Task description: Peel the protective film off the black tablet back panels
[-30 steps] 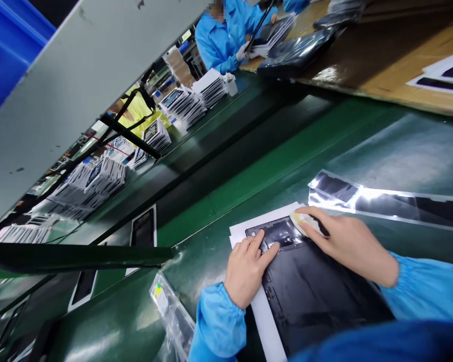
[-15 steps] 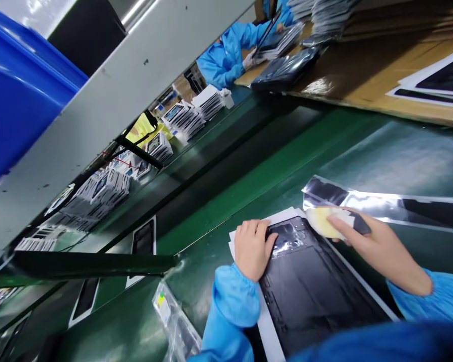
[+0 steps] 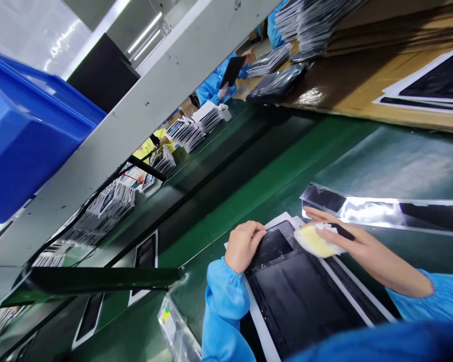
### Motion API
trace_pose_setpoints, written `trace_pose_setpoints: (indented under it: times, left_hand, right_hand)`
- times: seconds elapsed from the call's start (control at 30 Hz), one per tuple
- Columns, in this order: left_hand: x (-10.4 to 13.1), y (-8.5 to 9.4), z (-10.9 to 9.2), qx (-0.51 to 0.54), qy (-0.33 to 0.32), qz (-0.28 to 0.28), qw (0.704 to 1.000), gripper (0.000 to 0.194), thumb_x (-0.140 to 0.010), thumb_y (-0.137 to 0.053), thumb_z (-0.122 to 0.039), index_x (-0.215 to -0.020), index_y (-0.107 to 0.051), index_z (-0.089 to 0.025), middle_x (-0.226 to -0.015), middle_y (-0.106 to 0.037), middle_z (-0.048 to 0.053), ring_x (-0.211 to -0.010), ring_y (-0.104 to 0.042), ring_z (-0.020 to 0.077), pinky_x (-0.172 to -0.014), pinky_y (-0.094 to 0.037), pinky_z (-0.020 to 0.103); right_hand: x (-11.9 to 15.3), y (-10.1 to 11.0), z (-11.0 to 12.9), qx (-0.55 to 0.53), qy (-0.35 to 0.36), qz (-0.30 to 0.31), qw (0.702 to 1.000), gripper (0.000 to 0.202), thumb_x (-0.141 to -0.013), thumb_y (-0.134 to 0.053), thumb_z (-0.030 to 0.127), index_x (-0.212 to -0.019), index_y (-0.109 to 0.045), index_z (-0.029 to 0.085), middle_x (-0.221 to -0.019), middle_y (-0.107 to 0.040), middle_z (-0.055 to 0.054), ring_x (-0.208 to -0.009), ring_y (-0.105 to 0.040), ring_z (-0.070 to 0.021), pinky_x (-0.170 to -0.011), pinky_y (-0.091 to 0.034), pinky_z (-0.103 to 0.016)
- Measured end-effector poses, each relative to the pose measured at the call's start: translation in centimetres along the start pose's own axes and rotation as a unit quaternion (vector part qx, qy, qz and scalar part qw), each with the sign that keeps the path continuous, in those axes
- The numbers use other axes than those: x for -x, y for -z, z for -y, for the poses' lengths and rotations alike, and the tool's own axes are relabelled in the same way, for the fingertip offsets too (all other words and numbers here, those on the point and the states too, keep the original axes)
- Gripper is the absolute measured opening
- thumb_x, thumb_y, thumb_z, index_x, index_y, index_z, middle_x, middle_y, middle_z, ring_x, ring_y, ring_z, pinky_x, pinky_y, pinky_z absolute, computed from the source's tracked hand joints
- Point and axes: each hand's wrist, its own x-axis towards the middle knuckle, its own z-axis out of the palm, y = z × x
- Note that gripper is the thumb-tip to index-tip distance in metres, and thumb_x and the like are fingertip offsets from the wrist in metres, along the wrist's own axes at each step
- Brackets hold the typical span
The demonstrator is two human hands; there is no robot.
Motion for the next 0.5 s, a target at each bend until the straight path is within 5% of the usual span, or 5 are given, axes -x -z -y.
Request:
trace_pose_setpoints:
  times: [0.1,0.17,0.3,0.43,0.5]
  left_hand:
    - [0.8,1.2,-1.1,0.034,-0.041,-0.044,0.998,0.018,-0.090,-0.048,-0.024,-0.093,-0.065,-0.024,-0.094,-0.070,0.001,-0.088,-0.064,0.0145,-0.081,-0.052,0.027]
    - [1.8,1.5,-1.4,0.022,-0.037,-0.116,0.992,0.024,-0.089,-0.049,-0.026,-0.110,-0.061,-0.026,-0.112,-0.066,0.004,-0.106,-0.060,0.0180,-0.095,-0.048,0.033]
    - [4.6,0.6,-1.5,0.087,0.088,-0.269,0.955,0.066,-0.082,-0.057,-0.039,-0.142,-0.031,-0.028,-0.145,-0.041,0.008,-0.133,-0.038,0.0272,-0.110,-0.035,0.046]
    - [6.0,-1.5,-1.8,0.254,0.142,-0.135,0.947,0.050,-0.084,-0.051,-0.041,-0.130,-0.050,-0.024,-0.123,-0.062,0.006,-0.113,-0.058,0.0264,-0.094,-0.050,0.038]
    - [5.4,-1.9,-1.1,0.211,0.175,-0.142,0.951,0.036,-0.084,-0.050,-0.041,-0.111,-0.064,-0.021,-0.106,-0.069,0.005,-0.099,-0.063,0.0237,-0.086,-0.052,0.033]
  right_hand:
    - [1.1,-1.0,0.1,-0.013,0.003,0.091,0.996,0.039,-0.051,-0.055,0.041,-0.087,-0.063,0.029,-0.103,-0.061,0.000,-0.099,-0.049,-0.0217,-0.083,-0.036,-0.033]
    - [1.6,-1.5,0.0,-0.025,0.001,0.115,0.993,0.030,-0.051,-0.056,0.040,-0.075,-0.067,0.025,-0.092,-0.066,-0.002,-0.088,-0.056,-0.0240,-0.077,-0.041,-0.035]
    - [1.3,-1.3,1.1,-0.148,-0.009,-0.024,0.989,0.028,-0.054,-0.055,0.037,-0.077,-0.066,0.026,-0.078,-0.069,0.000,-0.076,-0.060,-0.0223,-0.071,-0.045,-0.037]
    - [0.2,-0.6,3.4,-0.228,0.031,-0.121,0.966,0.023,-0.060,-0.050,0.036,-0.078,-0.063,0.030,-0.080,-0.068,0.003,-0.083,-0.058,-0.0186,-0.077,-0.042,-0.034]
    - [-0.1,-0.5,3.6,-0.219,0.037,-0.103,0.969,0.024,-0.060,-0.050,0.036,-0.080,-0.062,0.030,-0.085,-0.067,0.004,-0.087,-0.056,-0.0182,-0.079,-0.041,-0.034]
